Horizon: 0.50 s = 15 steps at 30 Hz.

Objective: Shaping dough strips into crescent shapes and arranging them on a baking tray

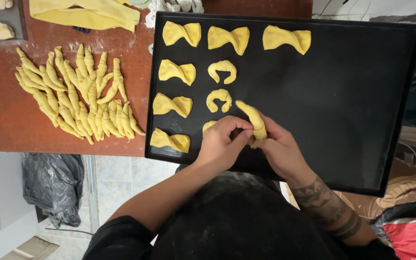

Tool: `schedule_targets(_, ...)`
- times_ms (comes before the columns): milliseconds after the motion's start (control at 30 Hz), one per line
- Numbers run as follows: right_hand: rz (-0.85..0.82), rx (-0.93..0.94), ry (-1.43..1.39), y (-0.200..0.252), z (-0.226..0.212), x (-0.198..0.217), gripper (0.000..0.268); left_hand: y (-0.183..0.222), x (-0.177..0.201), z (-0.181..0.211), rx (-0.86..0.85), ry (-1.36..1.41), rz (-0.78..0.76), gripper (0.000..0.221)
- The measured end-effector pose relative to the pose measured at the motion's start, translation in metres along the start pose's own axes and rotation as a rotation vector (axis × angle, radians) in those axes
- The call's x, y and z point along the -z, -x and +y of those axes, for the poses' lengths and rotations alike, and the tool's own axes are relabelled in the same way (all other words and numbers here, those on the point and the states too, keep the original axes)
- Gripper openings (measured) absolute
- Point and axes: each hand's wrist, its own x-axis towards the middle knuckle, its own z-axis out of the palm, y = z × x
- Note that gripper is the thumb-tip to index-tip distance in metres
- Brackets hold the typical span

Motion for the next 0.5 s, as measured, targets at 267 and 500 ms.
schedule_targets(267, 0.025, -0.103, -0.394, 0.004, 0.03, 0.023, 0.036, -0.004, -0.007, -0.015, 0.006, 0.307, -0.056, 0.01)
schedule_targets(500, -0.228, -0.038, -0.202, 0.0, 0.02, 0.024, 0.043, -0.013, 0.005, -0.016, 0.038, 0.319, -0.124, 0.04)
